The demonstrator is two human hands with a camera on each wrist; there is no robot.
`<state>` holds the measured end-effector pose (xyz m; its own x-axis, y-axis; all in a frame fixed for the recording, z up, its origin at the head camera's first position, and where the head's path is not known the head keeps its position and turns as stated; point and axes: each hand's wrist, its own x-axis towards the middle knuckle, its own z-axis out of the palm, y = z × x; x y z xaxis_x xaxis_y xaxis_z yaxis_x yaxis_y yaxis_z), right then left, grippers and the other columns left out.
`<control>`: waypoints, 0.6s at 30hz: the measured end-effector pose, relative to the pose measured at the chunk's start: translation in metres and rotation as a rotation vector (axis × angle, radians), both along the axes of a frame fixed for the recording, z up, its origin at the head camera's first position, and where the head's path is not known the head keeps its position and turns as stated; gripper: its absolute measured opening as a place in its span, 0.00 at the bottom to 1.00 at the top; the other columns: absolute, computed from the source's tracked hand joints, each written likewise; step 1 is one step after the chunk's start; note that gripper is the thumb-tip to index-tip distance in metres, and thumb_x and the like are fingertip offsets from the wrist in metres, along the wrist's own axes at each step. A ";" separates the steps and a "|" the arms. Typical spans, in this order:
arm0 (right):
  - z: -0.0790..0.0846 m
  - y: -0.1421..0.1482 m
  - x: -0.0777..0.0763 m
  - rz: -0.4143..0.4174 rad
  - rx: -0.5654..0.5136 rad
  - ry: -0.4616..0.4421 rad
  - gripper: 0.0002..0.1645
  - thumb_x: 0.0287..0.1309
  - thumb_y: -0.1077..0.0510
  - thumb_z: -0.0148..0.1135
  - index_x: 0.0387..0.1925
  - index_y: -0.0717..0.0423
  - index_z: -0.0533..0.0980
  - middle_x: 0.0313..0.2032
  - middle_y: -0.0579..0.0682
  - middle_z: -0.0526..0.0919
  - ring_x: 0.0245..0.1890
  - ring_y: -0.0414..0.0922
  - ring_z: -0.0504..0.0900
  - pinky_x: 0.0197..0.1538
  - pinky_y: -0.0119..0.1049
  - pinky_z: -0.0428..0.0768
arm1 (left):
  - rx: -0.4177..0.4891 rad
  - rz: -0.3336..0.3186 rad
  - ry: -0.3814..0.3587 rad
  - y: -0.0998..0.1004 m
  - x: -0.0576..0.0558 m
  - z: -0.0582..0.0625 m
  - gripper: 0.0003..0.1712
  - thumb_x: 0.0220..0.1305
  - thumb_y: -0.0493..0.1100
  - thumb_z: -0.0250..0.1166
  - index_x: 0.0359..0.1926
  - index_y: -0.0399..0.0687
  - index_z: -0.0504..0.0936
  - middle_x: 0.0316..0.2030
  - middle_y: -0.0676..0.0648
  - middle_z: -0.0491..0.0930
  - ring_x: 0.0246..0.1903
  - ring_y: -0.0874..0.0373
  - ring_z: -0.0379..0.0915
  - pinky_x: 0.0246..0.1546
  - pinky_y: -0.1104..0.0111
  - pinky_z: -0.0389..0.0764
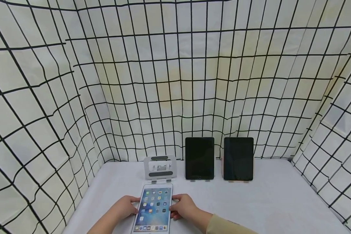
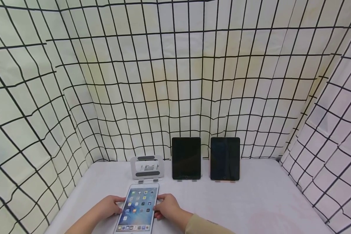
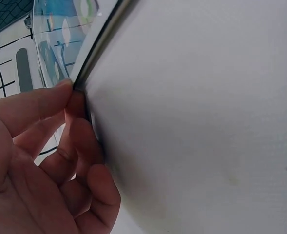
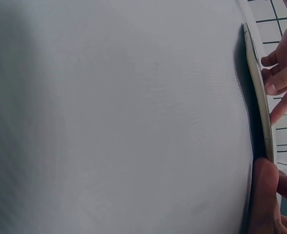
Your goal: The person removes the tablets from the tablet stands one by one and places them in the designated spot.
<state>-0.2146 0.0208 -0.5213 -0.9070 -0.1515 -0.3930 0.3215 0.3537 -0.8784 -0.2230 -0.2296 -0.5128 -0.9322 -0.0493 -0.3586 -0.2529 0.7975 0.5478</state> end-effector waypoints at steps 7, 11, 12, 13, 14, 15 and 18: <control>0.003 0.000 -0.001 0.027 0.045 -0.002 0.29 0.53 0.66 0.72 0.58 0.63 0.77 0.22 0.52 0.83 0.15 0.39 0.79 0.20 0.27 0.77 | -0.003 0.006 -0.015 -0.003 -0.001 -0.003 0.30 0.48 0.37 0.75 0.57 0.44 0.83 0.53 0.32 0.78 0.41 0.49 0.74 0.54 0.40 0.70; 0.001 0.002 -0.002 0.048 0.091 0.013 0.29 0.52 0.65 0.73 0.58 0.60 0.78 0.19 0.51 0.82 0.12 0.38 0.75 0.18 0.26 0.72 | 0.005 -0.011 -0.025 -0.005 -0.001 -0.002 0.32 0.49 0.37 0.75 0.58 0.43 0.82 0.49 0.35 0.80 0.35 0.52 0.73 0.48 0.45 0.74; 0.000 0.003 -0.002 0.051 0.101 0.017 0.29 0.52 0.64 0.73 0.57 0.60 0.78 0.19 0.51 0.82 0.12 0.38 0.74 0.17 0.26 0.71 | 0.008 -0.015 -0.030 -0.005 -0.001 -0.001 0.32 0.49 0.37 0.75 0.59 0.43 0.81 0.46 0.37 0.80 0.34 0.53 0.72 0.47 0.47 0.74; 0.000 0.004 -0.003 0.053 0.108 0.019 0.29 0.52 0.64 0.73 0.57 0.59 0.78 0.19 0.51 0.82 0.11 0.38 0.74 0.17 0.25 0.70 | 0.007 -0.020 -0.036 -0.005 -0.001 -0.001 0.33 0.49 0.37 0.75 0.59 0.44 0.81 0.44 0.39 0.81 0.33 0.53 0.72 0.45 0.48 0.75; -0.001 0.005 -0.003 0.056 0.114 0.019 0.29 0.51 0.63 0.74 0.57 0.58 0.79 0.19 0.51 0.81 0.11 0.38 0.73 0.17 0.26 0.70 | 0.011 -0.024 -0.043 -0.005 0.000 0.000 0.33 0.49 0.37 0.75 0.60 0.44 0.81 0.42 0.41 0.80 0.33 0.53 0.72 0.44 0.50 0.75; -0.001 0.006 -0.003 0.057 0.117 0.021 0.29 0.51 0.63 0.74 0.57 0.58 0.79 0.18 0.50 0.81 0.11 0.38 0.73 0.17 0.25 0.69 | 0.014 -0.030 -0.048 -0.005 0.000 0.001 0.33 0.49 0.37 0.75 0.60 0.44 0.80 0.39 0.43 0.80 0.32 0.53 0.72 0.42 0.52 0.75; -0.001 0.008 -0.002 0.060 0.127 0.023 0.31 0.51 0.62 0.74 0.58 0.58 0.78 0.18 0.50 0.81 0.11 0.38 0.73 0.17 0.25 0.69 | 0.040 -0.040 -0.064 -0.004 0.002 0.004 0.35 0.50 0.37 0.75 0.62 0.43 0.79 0.31 0.46 0.77 0.30 0.54 0.71 0.37 0.58 0.74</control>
<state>-0.2164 0.0287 -0.5222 -0.9068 -0.1564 -0.3914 0.2765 0.4803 -0.8324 -0.2214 -0.2337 -0.5085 -0.9082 0.0030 -0.4185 -0.2569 0.7854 0.5632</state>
